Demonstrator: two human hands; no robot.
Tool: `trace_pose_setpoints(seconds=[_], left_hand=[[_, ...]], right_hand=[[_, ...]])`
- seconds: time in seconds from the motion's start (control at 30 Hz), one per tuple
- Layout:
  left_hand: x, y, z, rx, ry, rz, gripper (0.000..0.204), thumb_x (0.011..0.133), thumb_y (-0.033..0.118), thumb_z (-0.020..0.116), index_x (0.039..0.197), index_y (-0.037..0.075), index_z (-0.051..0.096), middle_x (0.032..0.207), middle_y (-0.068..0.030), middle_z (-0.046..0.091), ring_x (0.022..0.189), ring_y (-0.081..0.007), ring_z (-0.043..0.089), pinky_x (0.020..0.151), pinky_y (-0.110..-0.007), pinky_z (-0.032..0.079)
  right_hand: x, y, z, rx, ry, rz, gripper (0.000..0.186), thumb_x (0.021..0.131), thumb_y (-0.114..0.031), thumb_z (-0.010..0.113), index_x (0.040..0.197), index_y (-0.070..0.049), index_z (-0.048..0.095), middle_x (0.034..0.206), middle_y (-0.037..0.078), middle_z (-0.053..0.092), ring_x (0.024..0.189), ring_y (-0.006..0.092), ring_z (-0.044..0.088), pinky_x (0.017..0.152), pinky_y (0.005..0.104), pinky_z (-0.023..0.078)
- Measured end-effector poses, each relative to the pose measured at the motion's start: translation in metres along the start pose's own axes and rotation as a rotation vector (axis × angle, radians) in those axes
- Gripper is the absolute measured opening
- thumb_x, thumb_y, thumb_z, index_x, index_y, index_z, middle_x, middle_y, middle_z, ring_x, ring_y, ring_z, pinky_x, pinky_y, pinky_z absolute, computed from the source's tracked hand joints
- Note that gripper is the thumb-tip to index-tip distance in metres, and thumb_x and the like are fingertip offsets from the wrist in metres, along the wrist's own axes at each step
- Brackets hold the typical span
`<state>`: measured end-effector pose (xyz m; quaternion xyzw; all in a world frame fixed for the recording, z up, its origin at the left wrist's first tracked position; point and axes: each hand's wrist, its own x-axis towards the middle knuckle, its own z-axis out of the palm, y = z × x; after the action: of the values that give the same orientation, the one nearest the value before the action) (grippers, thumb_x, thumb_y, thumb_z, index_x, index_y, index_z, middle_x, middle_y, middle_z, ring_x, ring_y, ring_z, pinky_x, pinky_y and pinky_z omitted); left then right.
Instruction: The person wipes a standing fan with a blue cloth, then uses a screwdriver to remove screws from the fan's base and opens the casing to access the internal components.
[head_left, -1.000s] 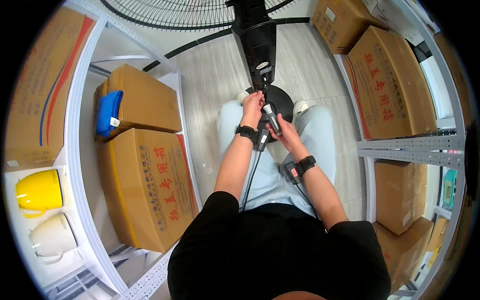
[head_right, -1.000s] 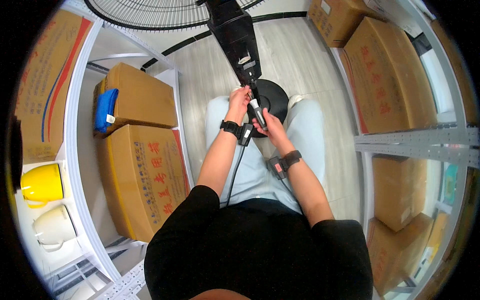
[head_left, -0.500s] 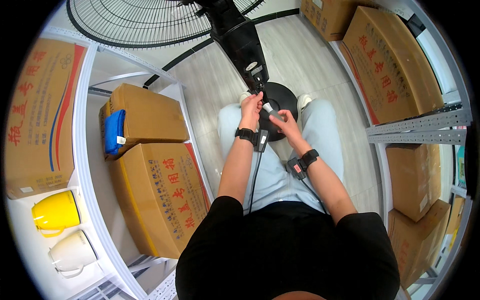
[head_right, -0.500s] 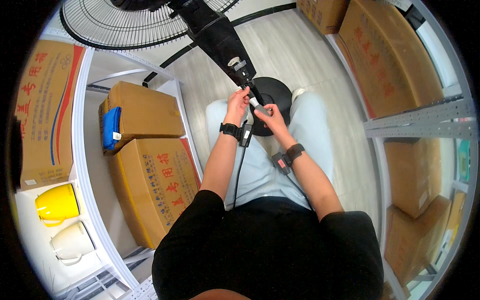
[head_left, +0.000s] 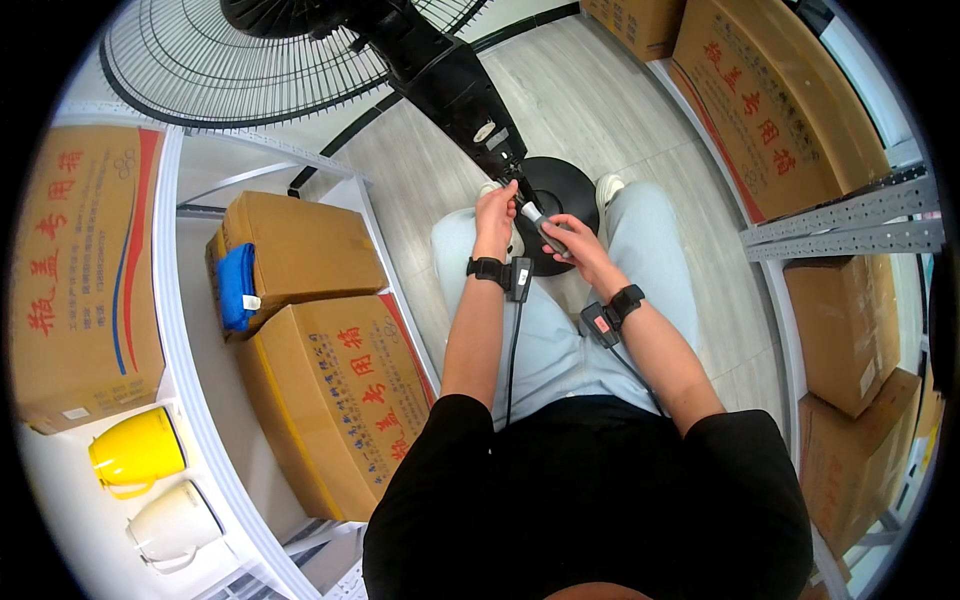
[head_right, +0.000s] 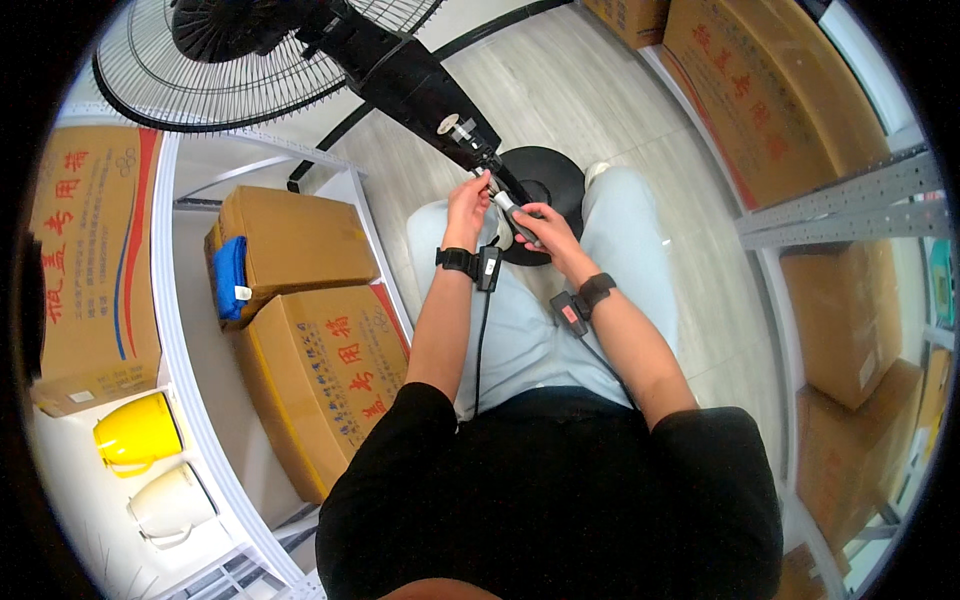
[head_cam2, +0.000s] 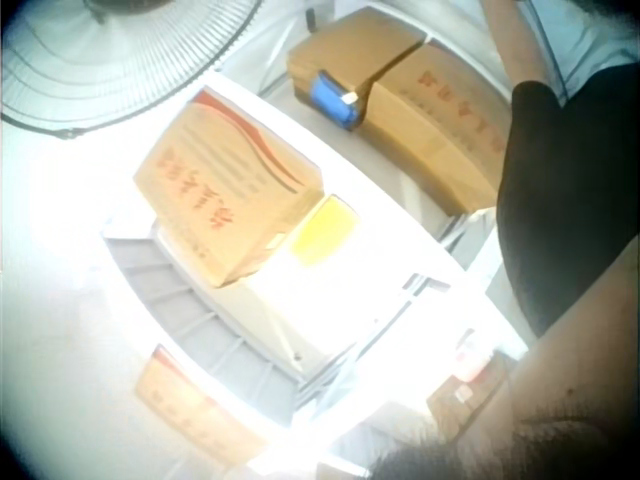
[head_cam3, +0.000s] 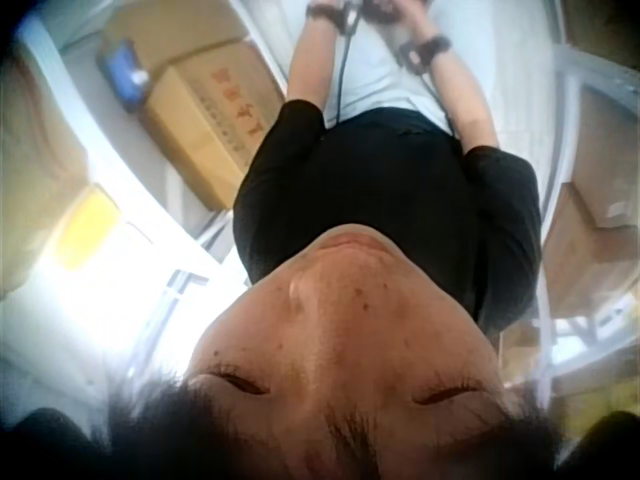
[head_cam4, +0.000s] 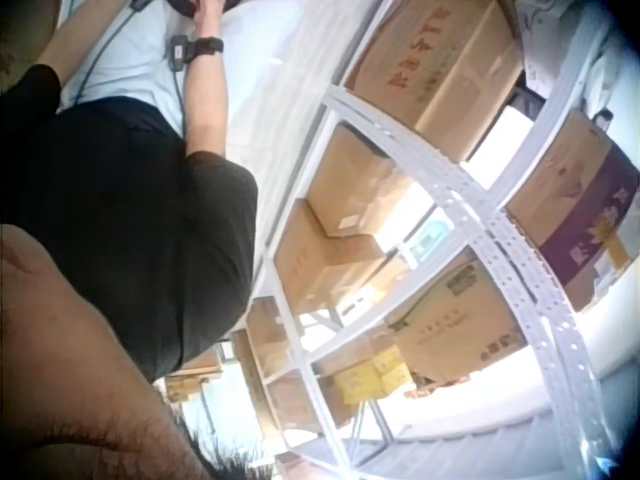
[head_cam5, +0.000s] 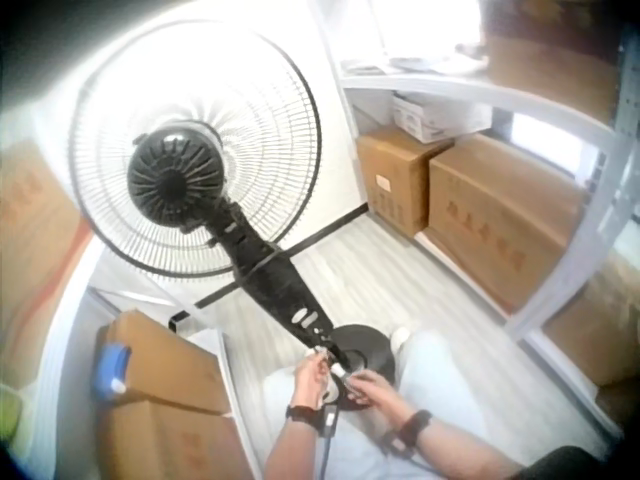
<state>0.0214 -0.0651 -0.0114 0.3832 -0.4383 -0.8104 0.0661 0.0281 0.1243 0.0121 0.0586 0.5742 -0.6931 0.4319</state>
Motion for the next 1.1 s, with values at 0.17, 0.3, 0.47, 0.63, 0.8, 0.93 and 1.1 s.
trace_pose_setpoints(seconds=[0.17,0.3,0.47,0.63,0.8,0.93,1.1], left_hand=[[0.007,-0.003,-0.011,-0.049,-0.026,-0.019,0.012,0.087,0.011,0.067,0.088,0.002,0.060,0.076,-0.0040,0.063,0.055,-0.0061,0.046,0.047,-0.019,0.036],[0.004,-0.001,-0.003,-0.182,-0.060,-0.061,0.011,0.087,0.012,0.066,0.089,0.003,0.059,0.076,-0.0040,0.063,0.055,-0.0058,0.047,0.047,-0.019,0.036],[0.007,0.000,-0.010,-0.076,-0.133,-0.018,0.007,0.090,0.011,0.062,0.090,0.006,0.058,0.082,-0.0037,0.063,0.057,-0.0052,0.049,0.048,-0.018,0.037],[0.008,-0.001,-0.015,-0.065,-0.163,-0.018,0.009,0.089,0.013,0.065,0.091,0.006,0.058,0.077,-0.0025,0.061,0.055,-0.0056,0.047,0.049,-0.018,0.036],[0.002,0.003,-0.004,-0.181,-0.115,-0.059,0.009,0.089,0.013,0.064,0.090,0.007,0.058,0.075,-0.0017,0.061,0.055,-0.0057,0.048,0.049,-0.018,0.038],[0.008,0.001,-0.013,-0.074,-0.119,-0.021,0.004,0.090,0.009,0.062,0.091,0.006,0.059,0.077,-0.0031,0.061,0.056,-0.0064,0.048,0.050,-0.020,0.038],[0.007,0.000,-0.012,-0.097,-0.121,0.017,0.005,0.089,0.009,0.063,0.089,0.006,0.059,0.075,-0.0029,0.061,0.057,-0.0062,0.049,0.049,-0.020,0.038]], right_hand=[[-0.006,-0.008,0.003,0.229,-0.066,0.019,0.031,0.094,-0.037,0.056,0.109,-0.009,0.057,0.085,0.003,0.066,0.071,0.0087,0.065,0.061,0.0209,0.053],[0.003,-0.004,-0.005,0.232,-0.111,0.100,0.044,0.096,-0.047,0.048,0.107,-0.006,0.058,0.084,0.004,0.066,0.071,0.0090,0.065,0.062,0.0205,0.054],[0.002,-0.005,-0.003,0.179,-0.111,0.071,0.048,0.096,-0.050,0.044,0.107,-0.006,0.059,0.086,0.004,0.067,0.069,0.0085,0.065,0.061,0.0197,0.054],[-0.001,-0.007,-0.001,0.198,-0.113,0.062,0.046,0.096,-0.050,0.044,0.108,-0.007,0.057,0.088,0.005,0.067,0.068,0.0086,0.065,0.058,0.0194,0.054],[0.001,-0.010,-0.004,0.255,-0.140,0.082,0.043,0.096,-0.048,0.047,0.108,-0.008,0.055,0.088,0.006,0.067,0.070,0.0094,0.066,0.056,0.0187,0.053],[-0.001,-0.010,0.002,0.219,-0.139,0.076,0.043,0.096,-0.048,0.047,0.108,-0.007,0.055,0.088,0.005,0.067,0.069,0.0096,0.066,0.056,0.0183,0.053],[-0.005,-0.014,0.001,0.236,-0.130,0.057,0.044,0.095,-0.048,0.049,0.108,-0.006,0.056,0.089,0.005,0.067,0.070,0.0095,0.067,0.054,0.0179,0.053]])
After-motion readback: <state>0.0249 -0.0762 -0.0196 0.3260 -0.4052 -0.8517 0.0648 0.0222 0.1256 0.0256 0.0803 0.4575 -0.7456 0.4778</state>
